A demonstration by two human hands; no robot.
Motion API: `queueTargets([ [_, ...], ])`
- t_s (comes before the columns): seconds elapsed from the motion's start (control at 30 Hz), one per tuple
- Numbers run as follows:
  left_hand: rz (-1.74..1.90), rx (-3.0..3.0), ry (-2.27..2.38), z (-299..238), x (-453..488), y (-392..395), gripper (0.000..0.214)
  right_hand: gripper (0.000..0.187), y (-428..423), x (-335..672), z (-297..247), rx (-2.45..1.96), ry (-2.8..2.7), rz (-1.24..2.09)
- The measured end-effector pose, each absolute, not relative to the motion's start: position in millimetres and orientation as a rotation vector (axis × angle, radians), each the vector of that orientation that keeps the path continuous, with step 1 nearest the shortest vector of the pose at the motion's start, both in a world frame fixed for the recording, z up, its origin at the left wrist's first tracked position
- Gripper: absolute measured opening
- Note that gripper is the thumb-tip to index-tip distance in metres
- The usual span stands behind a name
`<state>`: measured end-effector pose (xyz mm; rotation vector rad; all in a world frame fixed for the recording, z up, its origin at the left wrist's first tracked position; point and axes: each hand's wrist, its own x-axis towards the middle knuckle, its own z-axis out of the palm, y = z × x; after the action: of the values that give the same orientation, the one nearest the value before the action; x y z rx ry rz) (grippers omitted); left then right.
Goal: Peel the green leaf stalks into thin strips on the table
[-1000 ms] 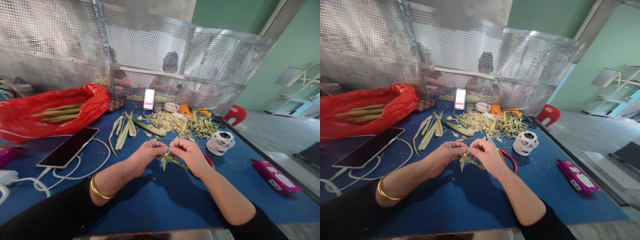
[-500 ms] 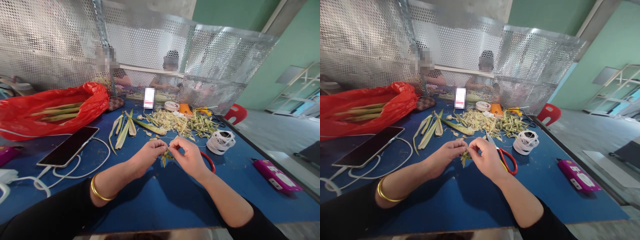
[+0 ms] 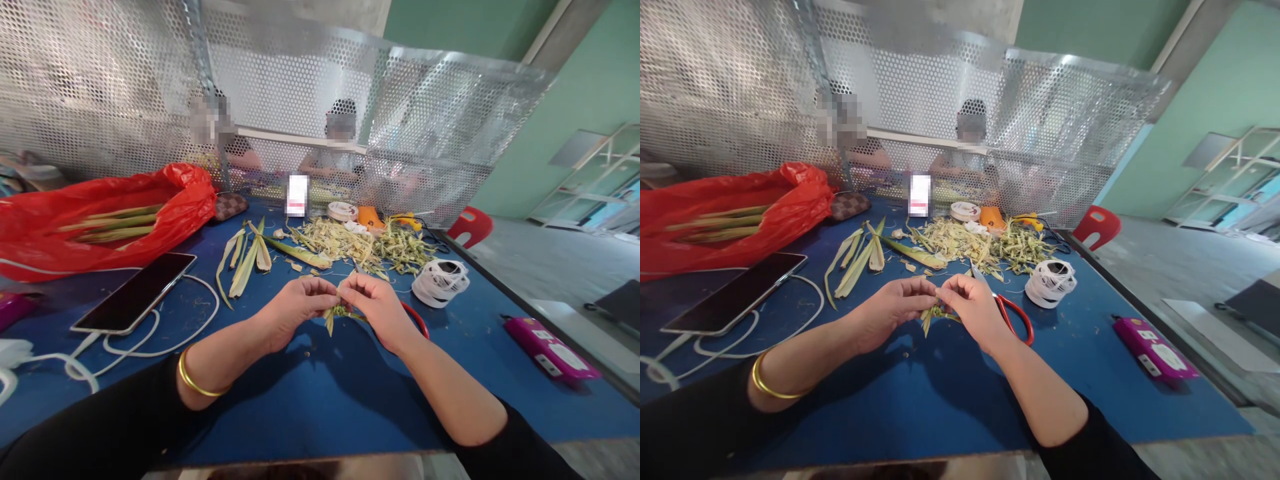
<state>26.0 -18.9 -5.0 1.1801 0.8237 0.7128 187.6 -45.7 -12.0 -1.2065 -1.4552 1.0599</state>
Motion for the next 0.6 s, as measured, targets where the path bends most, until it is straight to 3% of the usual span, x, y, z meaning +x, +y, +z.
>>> queueTargets([
  [0.17,0.705,1.16,0.829,-6.3,25.2,-18.8,0.013,0.023,-45.7,186.8,-11.4,-1.191,-1.436,1.101],
  [0.6,0.7,1.079,0.815,-3.0,26.1,-20.4,0.021,0.024,-44.3,187.3,-14.9,-1.124,-1.411,1.162],
])
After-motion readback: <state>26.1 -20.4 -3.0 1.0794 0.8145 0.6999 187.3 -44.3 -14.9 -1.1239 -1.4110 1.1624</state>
